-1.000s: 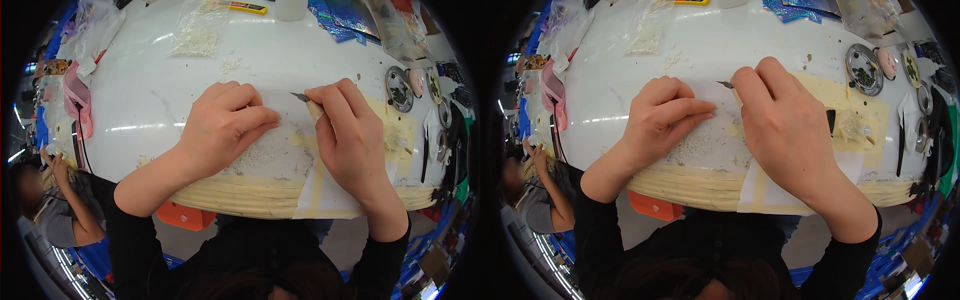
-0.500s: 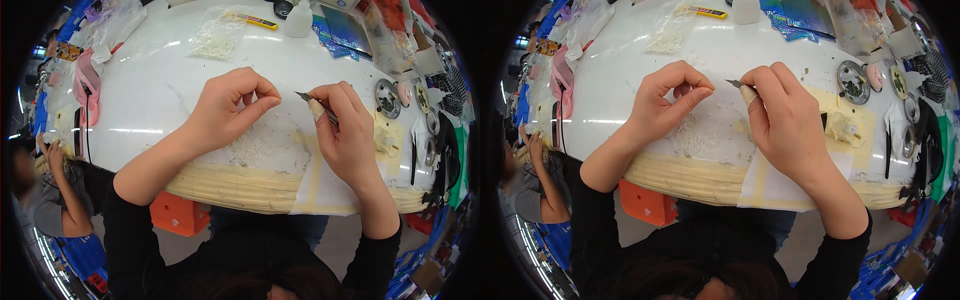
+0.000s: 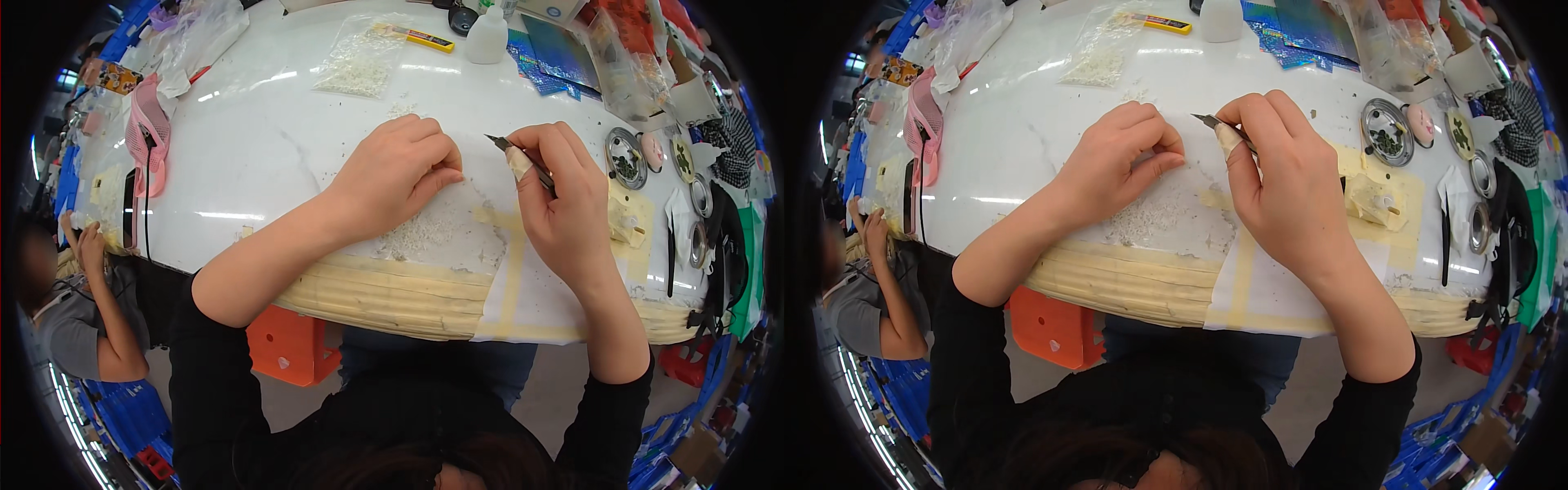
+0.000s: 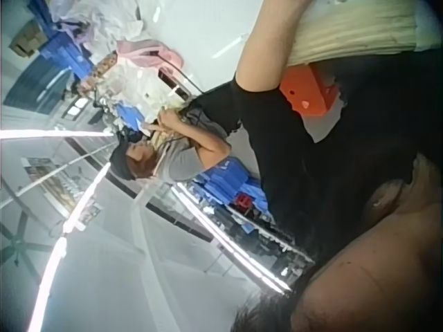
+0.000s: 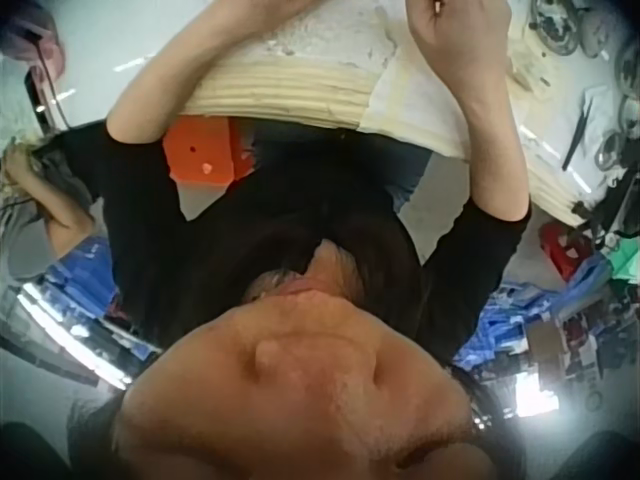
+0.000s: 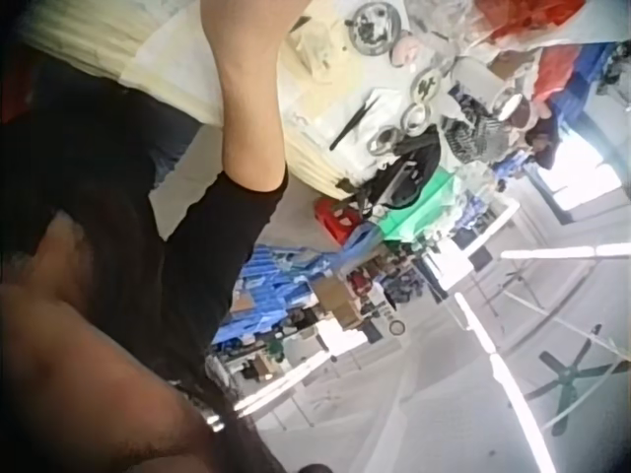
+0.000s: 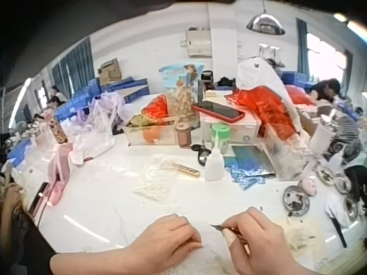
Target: Assembling small components using tweezers and an assembly tool on a factory workbench.
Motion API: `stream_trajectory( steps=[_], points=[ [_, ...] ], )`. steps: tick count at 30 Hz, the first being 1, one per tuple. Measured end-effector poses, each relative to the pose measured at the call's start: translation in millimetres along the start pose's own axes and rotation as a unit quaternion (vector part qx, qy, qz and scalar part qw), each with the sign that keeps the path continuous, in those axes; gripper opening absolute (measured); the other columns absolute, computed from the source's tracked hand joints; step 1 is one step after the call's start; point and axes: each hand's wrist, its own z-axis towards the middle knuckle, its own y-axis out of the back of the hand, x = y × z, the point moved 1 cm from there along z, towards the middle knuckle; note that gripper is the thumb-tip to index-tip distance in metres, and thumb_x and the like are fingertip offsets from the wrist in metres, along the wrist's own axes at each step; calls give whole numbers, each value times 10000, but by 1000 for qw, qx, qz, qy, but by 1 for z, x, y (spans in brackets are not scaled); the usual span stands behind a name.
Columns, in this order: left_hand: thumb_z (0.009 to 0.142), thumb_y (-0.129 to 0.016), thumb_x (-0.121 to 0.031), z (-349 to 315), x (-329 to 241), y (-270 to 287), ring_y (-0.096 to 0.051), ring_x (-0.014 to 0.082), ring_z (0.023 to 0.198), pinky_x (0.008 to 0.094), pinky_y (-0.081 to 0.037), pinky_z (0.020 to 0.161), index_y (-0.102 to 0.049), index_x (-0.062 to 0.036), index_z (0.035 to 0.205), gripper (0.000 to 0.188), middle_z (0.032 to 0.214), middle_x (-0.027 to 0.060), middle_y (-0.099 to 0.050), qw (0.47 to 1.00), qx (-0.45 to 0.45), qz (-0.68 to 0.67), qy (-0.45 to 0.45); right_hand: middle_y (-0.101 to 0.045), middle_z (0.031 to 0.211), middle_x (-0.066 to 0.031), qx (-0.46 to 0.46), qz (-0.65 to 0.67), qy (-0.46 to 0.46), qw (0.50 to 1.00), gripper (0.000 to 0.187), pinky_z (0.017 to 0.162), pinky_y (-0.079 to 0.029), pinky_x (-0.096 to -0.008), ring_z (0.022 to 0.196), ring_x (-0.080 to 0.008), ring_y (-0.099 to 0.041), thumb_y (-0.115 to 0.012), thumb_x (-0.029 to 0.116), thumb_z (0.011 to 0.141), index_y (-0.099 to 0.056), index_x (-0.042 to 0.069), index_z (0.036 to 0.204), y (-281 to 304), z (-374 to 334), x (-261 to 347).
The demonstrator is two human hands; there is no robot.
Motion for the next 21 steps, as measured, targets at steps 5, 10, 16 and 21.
stream_trajectory(
  steps=[5, 10, 16, 21],
  points=[
    [1003, -545, -285, 3, -5, 11, -436, 84, 747, 247, -389, 707, -535, -70, 891, 242, 811, -23, -480, 809, 3, -545, 221, -567, 830, -114, 19, 40, -14, 999, 126, 624, -503, -328, 692, -265, -607, -570, -63, 828, -574, 0, 937, 4, 0, 8],
    [997, -549, -298, -6, -16, 4, -433, 95, 785, 258, -393, 717, -516, -87, 901, 234, 859, -18, -478, 672, 40, -693, 256, -572, 848, -107, 16, 91, 20, 995, 148, 595, -483, -314, 691, -241, -601, -559, -83, 821, -573, 15, 931, -1, -6, 12],
    [992, -556, -298, -14, -15, -6, -449, 99, 801, 270, -405, 739, -526, -94, 920, 218, 867, -20, -499, 623, 75, -734, 260, -587, 804, -73, 15, 62, 78, 995, 168, 532, -433, -289, 651, -198, -565, -639, -44, 772, -606, 24, 922, 4, -5, 22],
    [996, -563, -278, -15, -17, -7, -488, 89, 783, 277, -440, 751, -580, -77, 917, 216, 850, -17, -541, 605, 84, -744, 272, -598, 797, -65, 10, 60, 80, 995, 220, 532, -452, -274, 667, -184, -593, -679, -69, 715, -633, 28, 907, 3, -5, 26]
  ],
)
